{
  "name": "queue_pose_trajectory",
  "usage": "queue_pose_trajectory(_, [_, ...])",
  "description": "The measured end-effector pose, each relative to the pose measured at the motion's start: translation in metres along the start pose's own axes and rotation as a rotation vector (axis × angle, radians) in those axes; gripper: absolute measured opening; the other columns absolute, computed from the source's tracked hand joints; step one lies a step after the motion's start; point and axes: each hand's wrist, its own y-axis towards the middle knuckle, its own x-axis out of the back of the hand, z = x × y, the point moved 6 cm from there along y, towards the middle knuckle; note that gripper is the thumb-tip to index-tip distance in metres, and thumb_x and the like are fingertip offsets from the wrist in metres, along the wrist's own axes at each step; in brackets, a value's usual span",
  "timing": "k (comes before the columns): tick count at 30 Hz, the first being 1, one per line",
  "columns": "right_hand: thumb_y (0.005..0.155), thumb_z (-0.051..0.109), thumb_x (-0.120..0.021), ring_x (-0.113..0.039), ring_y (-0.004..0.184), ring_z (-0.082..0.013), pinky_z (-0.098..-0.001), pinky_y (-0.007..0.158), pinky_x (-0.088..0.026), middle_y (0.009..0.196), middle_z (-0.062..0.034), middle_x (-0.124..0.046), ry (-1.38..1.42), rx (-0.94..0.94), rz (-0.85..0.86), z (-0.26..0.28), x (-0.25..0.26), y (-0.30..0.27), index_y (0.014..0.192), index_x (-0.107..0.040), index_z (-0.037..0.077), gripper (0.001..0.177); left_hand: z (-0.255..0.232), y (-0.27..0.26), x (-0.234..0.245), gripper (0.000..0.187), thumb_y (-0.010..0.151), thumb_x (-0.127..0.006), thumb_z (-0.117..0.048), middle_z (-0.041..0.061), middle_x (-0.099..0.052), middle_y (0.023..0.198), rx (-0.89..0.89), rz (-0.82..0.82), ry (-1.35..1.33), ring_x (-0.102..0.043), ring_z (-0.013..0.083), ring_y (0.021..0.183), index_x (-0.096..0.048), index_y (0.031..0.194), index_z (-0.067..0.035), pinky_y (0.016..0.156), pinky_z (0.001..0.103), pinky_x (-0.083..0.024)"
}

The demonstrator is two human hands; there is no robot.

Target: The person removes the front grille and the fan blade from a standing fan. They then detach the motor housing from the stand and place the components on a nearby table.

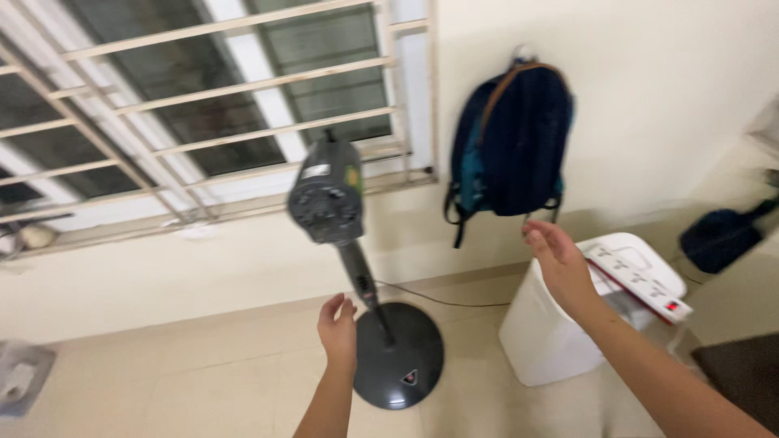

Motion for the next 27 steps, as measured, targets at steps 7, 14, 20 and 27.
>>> queue_pose_trajectory(7, [0.104,0.043,-0.048,-0.064,0.12,-0.0211,-0.0367,0.098,-0.05,0.133,-0.0074,-0.066,0.087,-0.106,0.065,-0.002,-0.084,0.036,0.138,-0.056,0.007,0.05,-0.077,0.066,0.033,0.046,0.098,-0.059,-0.028,0.008,-0.06,0.139,-0.066,0.071,-0.119,-0.066,0.0206,0.116,-0.055,0.139,-0.008,0.091,0.04,-0.053])
queue_pose_trajectory(14, [0.102,0.052,-0.046,-0.064,0.121,-0.026,-0.0417,0.099,-0.051,0.135,-0.0101,-0.065,0.155,-0.226,0.042,0.001,-0.111,0.066,0.138,-0.055,0.006,0.06,-0.143,0.096,0.017,0.061,0.097,-0.053,-0.048,0.007,-0.055,0.148,-0.114,0.15,-0.163,-0.05,0.025,0.136,-0.049,0.147,-0.013,0.108,0.046,-0.041])
queue_pose_trajectory(20, [0.093,0.071,-0.039,-0.055,0.134,-0.0326,-0.0493,0.107,-0.045,0.152,-0.0154,-0.051,0.143,-0.375,0.111,0.004,-0.139,0.098,0.154,-0.038,0.008,0.087,-0.184,0.106,-0.012,0.089,0.09,-0.047,-0.071,0.006,-0.031,0.163,0.011,0.284,-0.133,-0.024,0.0287,0.152,-0.032,0.158,-0.017,0.122,0.051,-0.019])
queue_pose_trajectory(27, [0.08,0.085,-0.03,-0.04,0.145,-0.0408,-0.0556,0.119,-0.029,0.166,-0.02,-0.025,0.16,-0.512,0.346,0.013,-0.188,0.112,0.165,-0.004,0.017,0.112,-0.207,0.103,-0.044,0.093,0.084,-0.047,-0.077,0.01,-0.054,0.153,0.139,0.472,-0.086,-0.044,0.0293,0.144,-0.044,0.154,-0.015,0.118,0.05,-0.027])
